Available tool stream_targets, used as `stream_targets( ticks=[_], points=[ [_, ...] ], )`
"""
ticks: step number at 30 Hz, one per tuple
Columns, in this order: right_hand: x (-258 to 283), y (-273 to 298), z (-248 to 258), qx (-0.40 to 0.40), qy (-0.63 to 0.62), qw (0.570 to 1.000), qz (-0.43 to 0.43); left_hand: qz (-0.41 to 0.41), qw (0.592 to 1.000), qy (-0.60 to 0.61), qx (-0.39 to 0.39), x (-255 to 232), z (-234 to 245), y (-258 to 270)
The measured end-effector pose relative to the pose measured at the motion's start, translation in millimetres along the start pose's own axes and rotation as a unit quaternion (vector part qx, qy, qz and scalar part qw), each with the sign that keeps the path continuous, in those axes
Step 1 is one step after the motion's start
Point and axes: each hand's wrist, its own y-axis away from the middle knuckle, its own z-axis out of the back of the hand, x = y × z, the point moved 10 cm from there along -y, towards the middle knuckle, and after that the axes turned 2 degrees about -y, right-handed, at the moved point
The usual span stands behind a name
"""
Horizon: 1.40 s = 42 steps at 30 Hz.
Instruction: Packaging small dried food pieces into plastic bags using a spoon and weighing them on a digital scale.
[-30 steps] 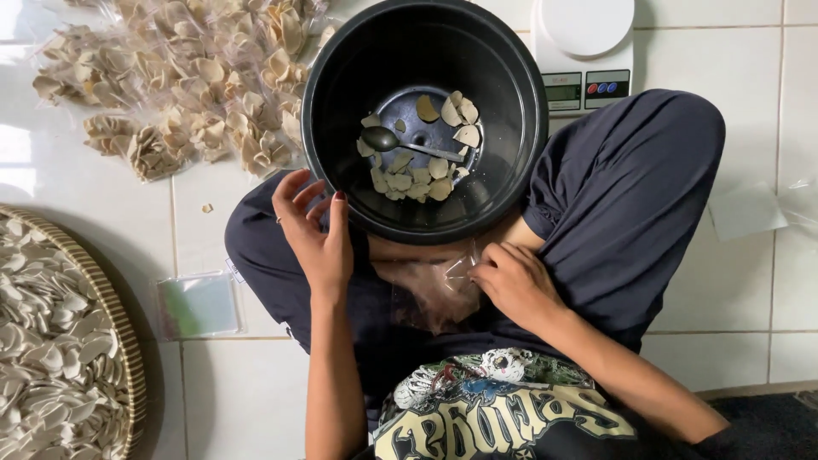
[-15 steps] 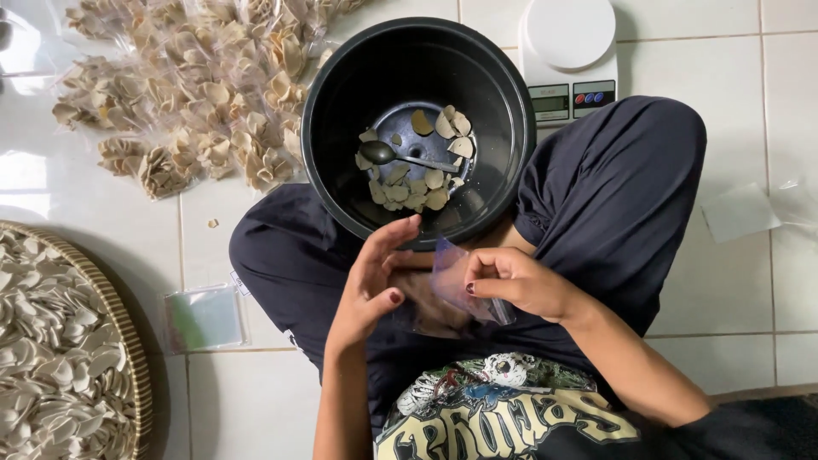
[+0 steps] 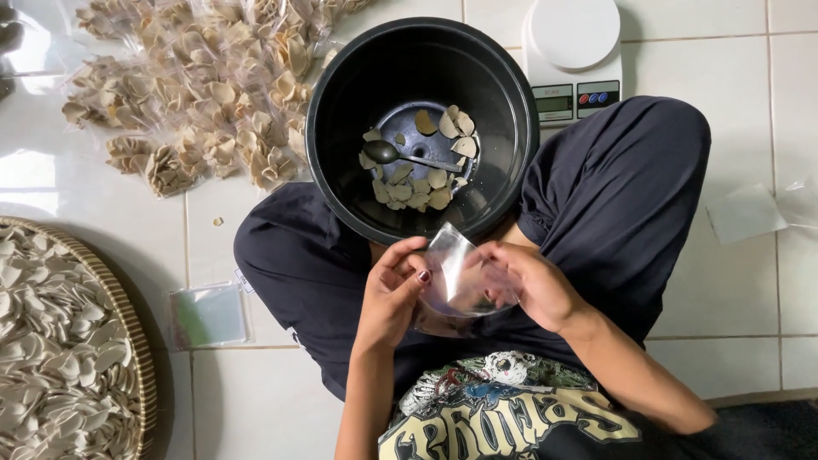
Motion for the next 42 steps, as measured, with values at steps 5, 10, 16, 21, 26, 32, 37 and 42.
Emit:
stream_targets(
  ticks=[5, 10, 16, 21, 26, 32, 37, 42],
  points=[
    [-6, -8, 20, 0.036, -0.042, 0.993, 0.104, -0.049, 0.994, -0.04, -0.087, -18, 10, 3],
    [4, -4, 27, 0.001, -0.038, 0.985, 0.167, -0.072, 0.982, -0.123, -0.124, -30, 3, 9],
    [10, 1, 33, -0.055, -0.023, 0.979, 0.197, -0.114, 0.964, -0.199, -0.132, -41, -3, 15],
    [18, 5, 36, -0.103, 0.048, 0.963, 0.243, -0.089, 0.969, -0.19, -0.129, -32, -12, 12],
    [26, 10, 41, -0.117, 0.069, 0.948, 0.286, -0.121, 0.955, -0.225, -0.153, -45, -8, 16],
    [37, 15, 38, -0.093, 0.087, 0.928, 0.35, -0.166, 0.941, -0.262, -0.138, -49, -5, 22],
    [48, 22, 30, -0.089, 0.128, 0.907, 0.392, -0.182, 0.92, -0.321, -0.132, -53, -11, 23],
    [45, 23, 33, -0.102, 0.128, 0.909, 0.383, -0.23, 0.849, -0.451, -0.152, -68, -22, 30]
  ],
)
